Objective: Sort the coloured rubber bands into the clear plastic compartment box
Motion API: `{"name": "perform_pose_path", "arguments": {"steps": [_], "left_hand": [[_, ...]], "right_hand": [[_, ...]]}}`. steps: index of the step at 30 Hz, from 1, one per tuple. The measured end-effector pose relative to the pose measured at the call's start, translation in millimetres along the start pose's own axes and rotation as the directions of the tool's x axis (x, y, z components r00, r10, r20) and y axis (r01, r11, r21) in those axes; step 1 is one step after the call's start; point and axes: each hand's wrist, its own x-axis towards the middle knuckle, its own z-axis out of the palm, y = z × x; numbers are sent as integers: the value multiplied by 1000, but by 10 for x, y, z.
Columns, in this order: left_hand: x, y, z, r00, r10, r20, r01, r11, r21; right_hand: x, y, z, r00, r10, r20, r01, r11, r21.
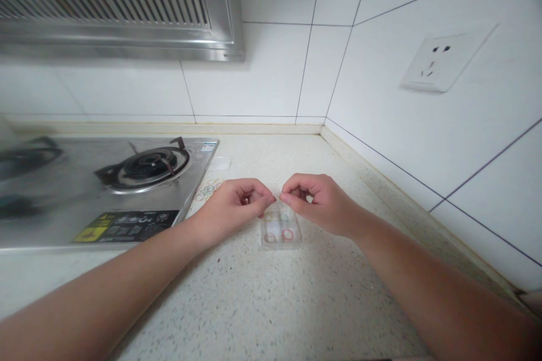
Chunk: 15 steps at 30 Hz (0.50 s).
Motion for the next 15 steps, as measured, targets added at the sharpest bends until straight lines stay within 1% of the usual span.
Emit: {"name": "perform_pose_path", "arguments": {"steps": [7, 11, 15], "left_hand": [[-9, 22, 1, 1000, 1, 14, -1, 1000, -11], [0, 21, 0, 1000, -2, 0, 2, 1000, -18], [5, 10, -2, 1000, -9, -9, 9, 999, -41]], "right_hand": [[1, -5, -1, 1000, 18, -3, -18, 1000, 17], [-1, 11, 5, 999, 45, -15, -44, 998, 34], [0, 23, 13, 999, 45, -10, -44, 998, 40]]}}
